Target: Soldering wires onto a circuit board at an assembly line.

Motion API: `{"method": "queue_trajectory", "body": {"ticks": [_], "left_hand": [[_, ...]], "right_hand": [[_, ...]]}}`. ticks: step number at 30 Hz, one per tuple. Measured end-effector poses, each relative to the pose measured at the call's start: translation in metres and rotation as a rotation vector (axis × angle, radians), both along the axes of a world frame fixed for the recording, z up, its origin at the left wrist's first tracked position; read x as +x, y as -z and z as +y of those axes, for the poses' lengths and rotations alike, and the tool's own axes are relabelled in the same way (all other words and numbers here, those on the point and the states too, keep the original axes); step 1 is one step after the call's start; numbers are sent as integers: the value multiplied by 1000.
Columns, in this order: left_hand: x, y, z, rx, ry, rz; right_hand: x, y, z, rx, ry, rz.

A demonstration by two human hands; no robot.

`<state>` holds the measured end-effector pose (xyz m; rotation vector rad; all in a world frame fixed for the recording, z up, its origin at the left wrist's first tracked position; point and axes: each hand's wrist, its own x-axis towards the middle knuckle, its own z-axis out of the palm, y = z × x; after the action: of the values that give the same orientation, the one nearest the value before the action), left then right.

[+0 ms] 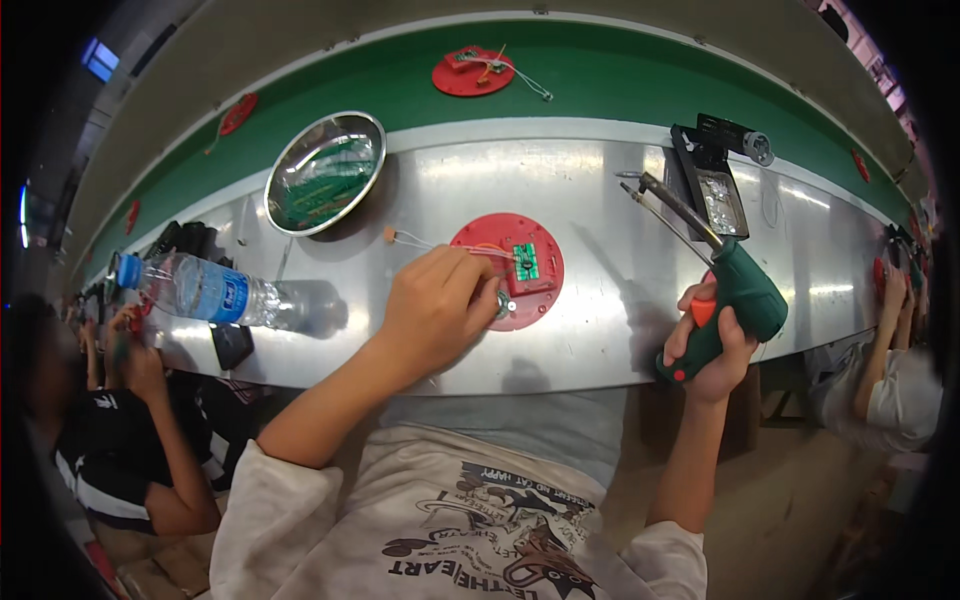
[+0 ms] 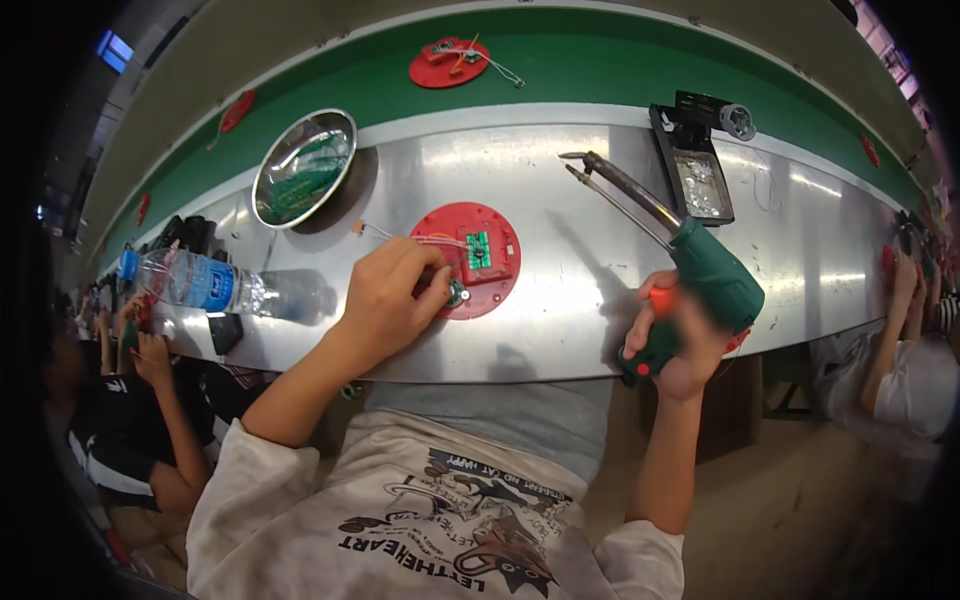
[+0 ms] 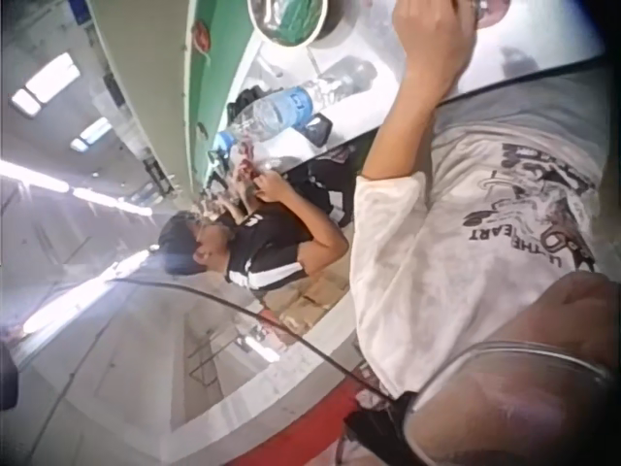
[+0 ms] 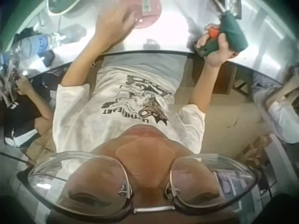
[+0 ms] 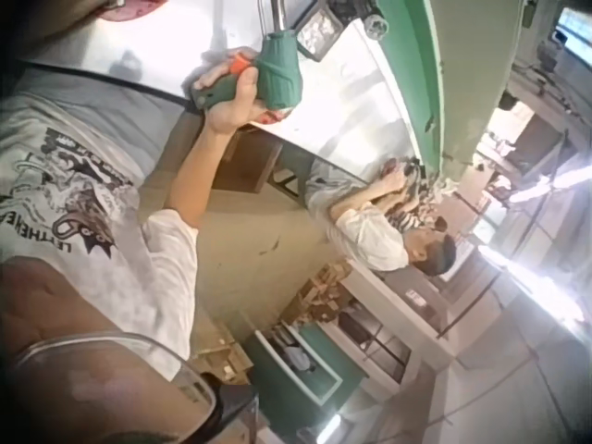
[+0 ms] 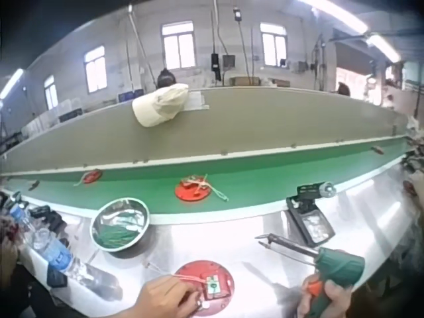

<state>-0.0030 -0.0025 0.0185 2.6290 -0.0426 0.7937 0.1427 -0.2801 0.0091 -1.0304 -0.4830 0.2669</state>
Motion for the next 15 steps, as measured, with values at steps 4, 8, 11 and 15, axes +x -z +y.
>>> {"method": "queue_trajectory", "body": {"ticks": [4,8,11,15], "left_hand": [[1,-22,5,142,3,-41],[33,-51,-3,170,106,4],[62,-47,9,194,297,199],[161,-53,13,126,389,101]], "right_hand": [[-6,-5,2,-71,111,-28],[-4,0,-2,-30,125,-16],[-5,-1,-2,21,207,-17],[-1,6,-4,118,258,47]]}}
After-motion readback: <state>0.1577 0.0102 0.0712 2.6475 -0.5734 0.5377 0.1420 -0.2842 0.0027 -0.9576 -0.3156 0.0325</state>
